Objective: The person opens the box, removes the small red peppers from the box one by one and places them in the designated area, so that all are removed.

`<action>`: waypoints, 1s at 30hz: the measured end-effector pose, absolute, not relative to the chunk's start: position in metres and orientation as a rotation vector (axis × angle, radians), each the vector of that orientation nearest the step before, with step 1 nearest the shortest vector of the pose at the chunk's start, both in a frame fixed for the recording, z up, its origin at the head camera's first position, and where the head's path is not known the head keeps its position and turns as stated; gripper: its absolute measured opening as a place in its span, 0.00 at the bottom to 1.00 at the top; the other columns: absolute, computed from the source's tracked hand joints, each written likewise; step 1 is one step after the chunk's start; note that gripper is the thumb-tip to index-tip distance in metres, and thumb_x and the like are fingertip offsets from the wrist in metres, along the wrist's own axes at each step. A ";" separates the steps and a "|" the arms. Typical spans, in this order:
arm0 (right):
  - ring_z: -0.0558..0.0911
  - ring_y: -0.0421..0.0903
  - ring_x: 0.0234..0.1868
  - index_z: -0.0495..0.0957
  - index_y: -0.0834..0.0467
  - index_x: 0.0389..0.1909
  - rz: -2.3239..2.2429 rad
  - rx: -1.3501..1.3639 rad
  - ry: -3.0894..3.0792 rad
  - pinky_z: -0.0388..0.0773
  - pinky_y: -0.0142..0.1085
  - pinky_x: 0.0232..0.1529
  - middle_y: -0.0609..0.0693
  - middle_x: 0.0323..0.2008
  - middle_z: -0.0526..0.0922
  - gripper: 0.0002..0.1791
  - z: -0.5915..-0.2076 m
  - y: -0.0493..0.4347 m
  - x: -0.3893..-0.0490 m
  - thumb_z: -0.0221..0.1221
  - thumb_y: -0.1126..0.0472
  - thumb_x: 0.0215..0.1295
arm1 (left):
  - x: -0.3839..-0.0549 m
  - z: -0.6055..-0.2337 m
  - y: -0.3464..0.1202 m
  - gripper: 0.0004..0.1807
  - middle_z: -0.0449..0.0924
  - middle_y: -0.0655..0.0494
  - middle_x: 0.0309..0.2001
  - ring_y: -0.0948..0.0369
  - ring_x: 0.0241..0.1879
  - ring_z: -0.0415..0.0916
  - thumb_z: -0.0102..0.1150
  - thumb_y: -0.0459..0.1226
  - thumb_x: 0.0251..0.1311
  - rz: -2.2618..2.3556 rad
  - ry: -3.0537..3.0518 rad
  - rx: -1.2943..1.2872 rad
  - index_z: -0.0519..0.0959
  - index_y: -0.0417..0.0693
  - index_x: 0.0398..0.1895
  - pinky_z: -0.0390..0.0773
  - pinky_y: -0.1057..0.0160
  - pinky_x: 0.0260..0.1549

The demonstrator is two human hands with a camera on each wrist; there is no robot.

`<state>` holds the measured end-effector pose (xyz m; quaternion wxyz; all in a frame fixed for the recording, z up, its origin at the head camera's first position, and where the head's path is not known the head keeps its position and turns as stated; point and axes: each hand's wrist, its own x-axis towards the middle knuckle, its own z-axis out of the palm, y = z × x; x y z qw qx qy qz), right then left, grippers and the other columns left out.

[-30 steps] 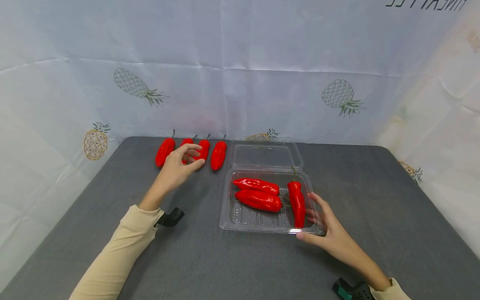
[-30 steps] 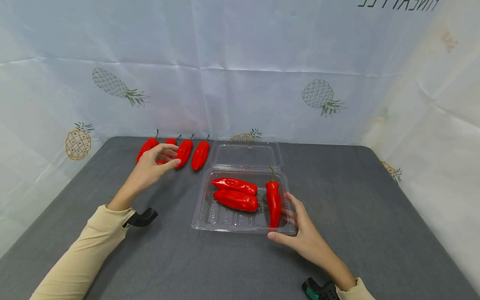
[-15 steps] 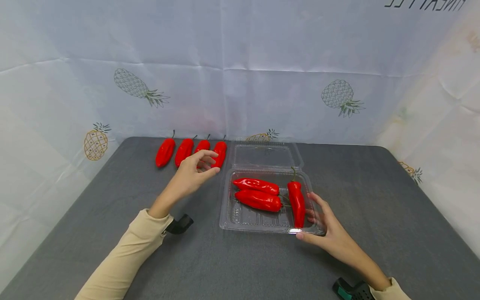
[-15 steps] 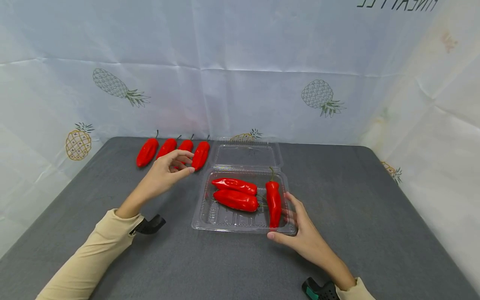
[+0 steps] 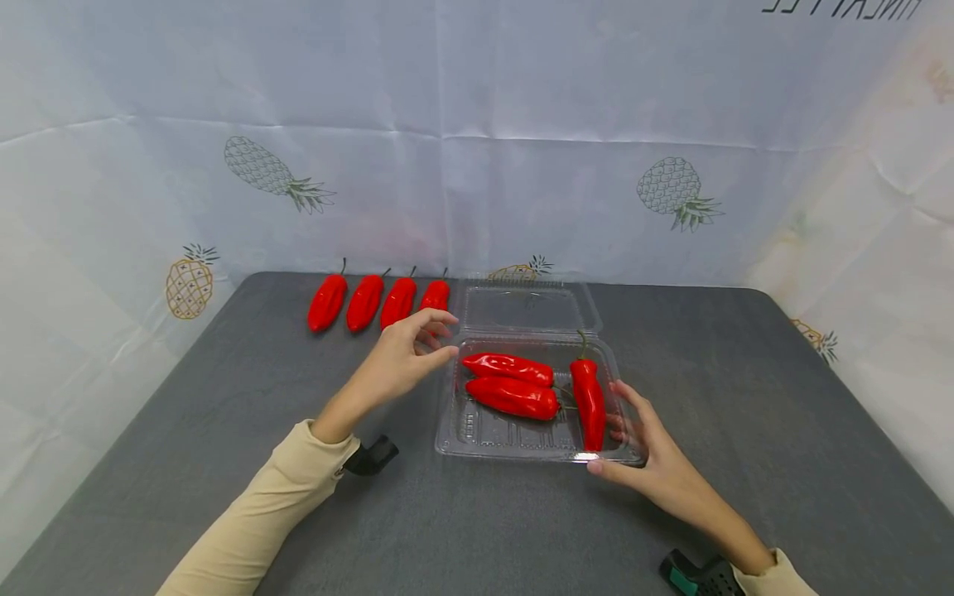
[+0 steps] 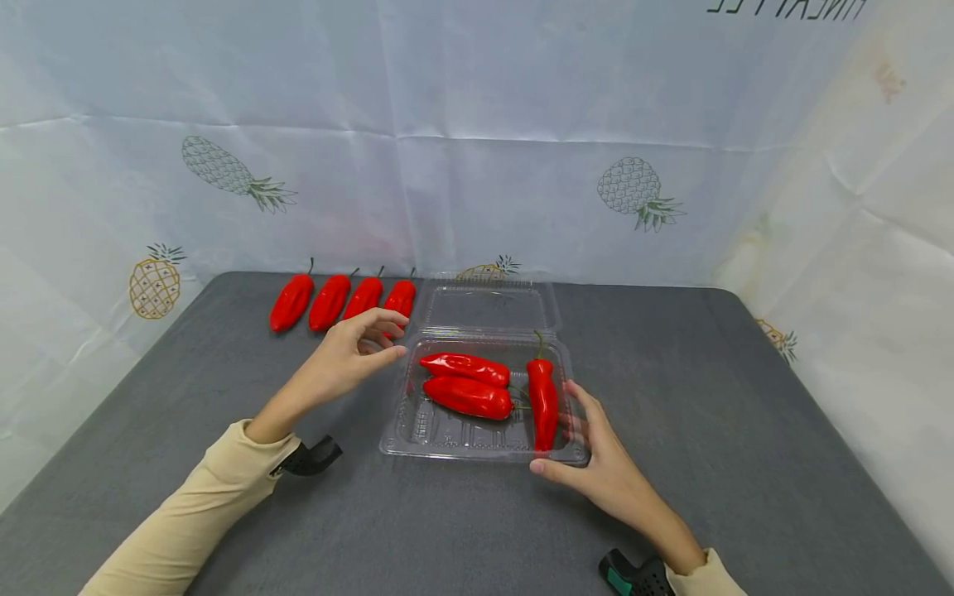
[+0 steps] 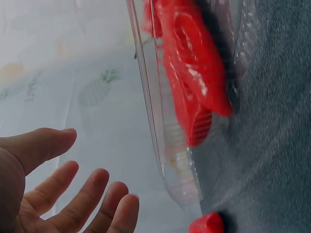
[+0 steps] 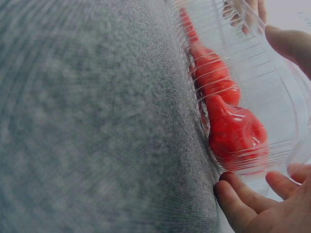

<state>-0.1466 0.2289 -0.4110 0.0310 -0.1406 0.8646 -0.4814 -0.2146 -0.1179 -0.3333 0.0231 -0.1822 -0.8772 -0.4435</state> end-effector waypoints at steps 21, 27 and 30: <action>0.73 0.65 0.65 0.42 0.54 0.78 -1.536 -0.517 2.643 0.73 0.21 0.55 0.61 0.76 0.52 0.57 -0.414 0.230 -0.147 0.71 0.60 0.57 | -0.213 -0.345 -0.088 0.22 0.80 0.43 0.54 0.52 0.48 0.79 0.62 0.35 0.64 -1.371 -2.764 -0.770 0.75 0.44 0.61 0.80 0.52 0.51; 0.73 0.65 0.65 0.42 0.55 0.78 -1.540 -0.510 2.642 0.72 0.21 0.55 0.61 0.76 0.52 0.57 -0.414 0.230 -0.146 0.71 0.60 0.57 | -0.214 -0.350 -0.079 0.22 0.80 0.43 0.54 0.50 0.49 0.79 0.63 0.34 0.63 -1.369 -2.767 -0.833 0.75 0.42 0.61 0.80 0.52 0.50; 0.73 0.66 0.65 0.42 0.55 0.78 -1.539 -0.503 2.641 0.72 0.21 0.55 0.61 0.76 0.52 0.57 -0.414 0.230 -0.146 0.71 0.59 0.57 | -0.214 -0.353 -0.074 0.22 0.80 0.44 0.54 0.50 0.49 0.79 0.63 0.33 0.62 -1.344 -2.774 -0.869 0.75 0.42 0.60 0.80 0.54 0.49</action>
